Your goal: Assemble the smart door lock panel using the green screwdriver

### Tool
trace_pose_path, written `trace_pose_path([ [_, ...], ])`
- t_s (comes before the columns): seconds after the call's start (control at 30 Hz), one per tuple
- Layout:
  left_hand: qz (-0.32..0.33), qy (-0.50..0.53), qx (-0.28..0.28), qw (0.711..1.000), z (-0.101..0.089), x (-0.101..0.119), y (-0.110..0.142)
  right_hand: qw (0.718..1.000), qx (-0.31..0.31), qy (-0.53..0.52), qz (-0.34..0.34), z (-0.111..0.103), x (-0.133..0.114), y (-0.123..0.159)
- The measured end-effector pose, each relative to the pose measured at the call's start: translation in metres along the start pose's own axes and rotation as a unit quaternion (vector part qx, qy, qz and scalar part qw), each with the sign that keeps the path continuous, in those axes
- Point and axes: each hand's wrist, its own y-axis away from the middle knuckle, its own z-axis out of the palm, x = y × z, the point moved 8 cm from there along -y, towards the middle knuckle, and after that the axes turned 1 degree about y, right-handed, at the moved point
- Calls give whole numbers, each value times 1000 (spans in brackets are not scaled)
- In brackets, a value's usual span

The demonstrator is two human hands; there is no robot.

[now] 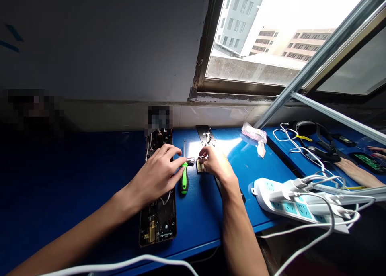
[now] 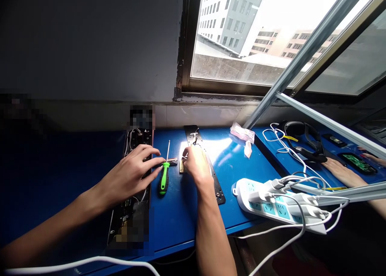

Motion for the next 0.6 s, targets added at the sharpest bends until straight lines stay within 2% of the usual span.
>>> trace_pose_path([
  [0.13,2,0,16,1000,-7,-4,5,999,-2,-28,25,-11,2,2],
  [0.27,-21,7,77,997,-24,-18,14,997,12,-66,25,-33,-15,8],
  [0.43,-126,24,174,976,-41,-50,40,990,0,-135,-52,-48,-70,24],
  [0.5,-181,52,195,963,-38,-63,52,982,7,-155,-106,-49,-99,28],
  [0.6,-245,125,202,940,-27,-79,66,982,-6,-121,-145,-39,-132,27],
])
